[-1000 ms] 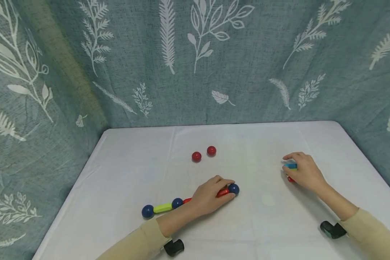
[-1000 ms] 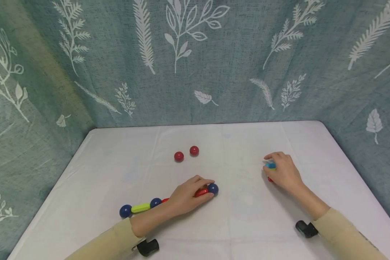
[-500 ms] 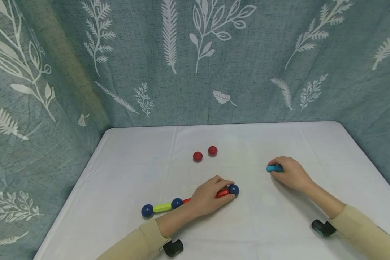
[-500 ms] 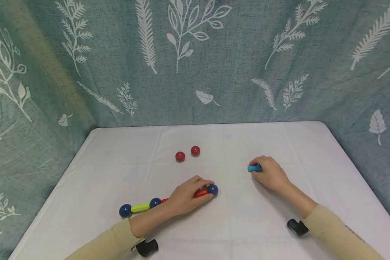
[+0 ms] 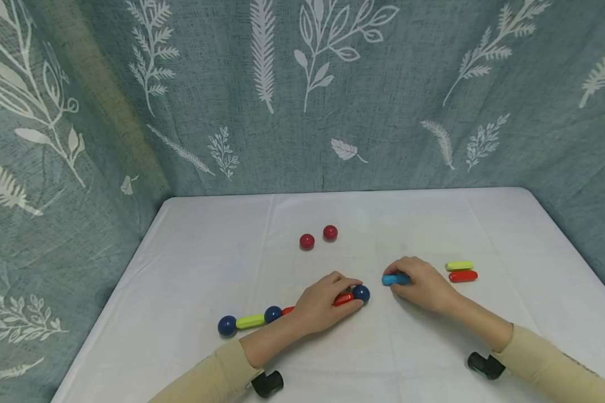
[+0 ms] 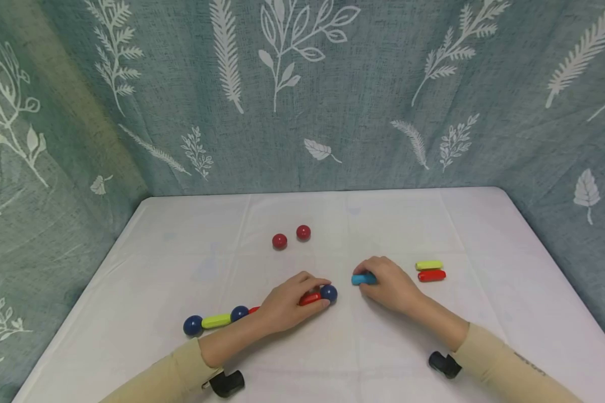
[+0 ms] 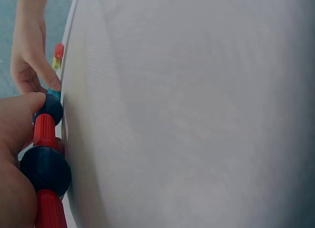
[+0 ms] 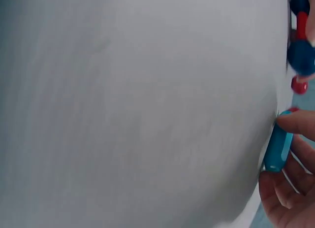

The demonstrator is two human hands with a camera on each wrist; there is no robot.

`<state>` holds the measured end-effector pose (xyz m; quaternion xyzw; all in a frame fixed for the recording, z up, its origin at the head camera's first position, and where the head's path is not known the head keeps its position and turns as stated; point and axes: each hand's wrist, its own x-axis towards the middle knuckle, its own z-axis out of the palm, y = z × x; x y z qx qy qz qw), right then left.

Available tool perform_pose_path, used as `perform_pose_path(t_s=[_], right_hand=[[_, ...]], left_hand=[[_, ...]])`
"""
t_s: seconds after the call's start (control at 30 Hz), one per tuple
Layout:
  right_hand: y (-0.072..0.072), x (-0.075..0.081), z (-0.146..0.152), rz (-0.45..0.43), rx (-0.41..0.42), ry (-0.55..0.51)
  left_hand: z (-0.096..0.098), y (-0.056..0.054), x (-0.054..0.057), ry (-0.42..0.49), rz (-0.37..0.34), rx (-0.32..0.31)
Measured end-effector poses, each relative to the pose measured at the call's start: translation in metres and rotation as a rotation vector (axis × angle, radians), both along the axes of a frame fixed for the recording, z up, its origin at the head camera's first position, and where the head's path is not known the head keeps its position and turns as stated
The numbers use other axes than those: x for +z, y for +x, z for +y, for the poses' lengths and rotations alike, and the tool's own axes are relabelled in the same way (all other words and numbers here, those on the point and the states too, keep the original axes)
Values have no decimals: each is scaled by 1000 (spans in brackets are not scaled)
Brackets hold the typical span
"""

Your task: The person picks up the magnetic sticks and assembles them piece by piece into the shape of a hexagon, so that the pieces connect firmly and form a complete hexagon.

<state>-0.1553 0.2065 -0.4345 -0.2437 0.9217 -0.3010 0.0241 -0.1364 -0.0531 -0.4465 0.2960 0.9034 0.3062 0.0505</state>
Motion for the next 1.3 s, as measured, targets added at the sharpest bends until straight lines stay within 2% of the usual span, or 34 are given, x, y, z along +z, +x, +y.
perform_pose_path(t_s=[0.17,0.43,0.77,0.83,0.93,1.07,1.17,1.3], right_hand=[[6,1,-12,-18,80,-27],[10,3,-21,-35,155,-73],[11,2,-25,-24,179,-74],[11,1,-24,-25,183,-81],[11,0,-22,-40,181,-97],[10,-3,-24,-53,193,-146],[9,-5,-27,-61,220,-198],[10,-4,-32,-93,248,-242]], left_hand=[[-2,0,0,4,-2,-1],[-7,2,0,25,-3,-6],[-12,2,-1,15,0,-5],[-12,3,1,0,25,-2],[-9,4,5,-25,100,8],[-2,4,9,-21,171,5],[2,4,8,-17,155,-6],[0,1,4,-10,84,-9]])
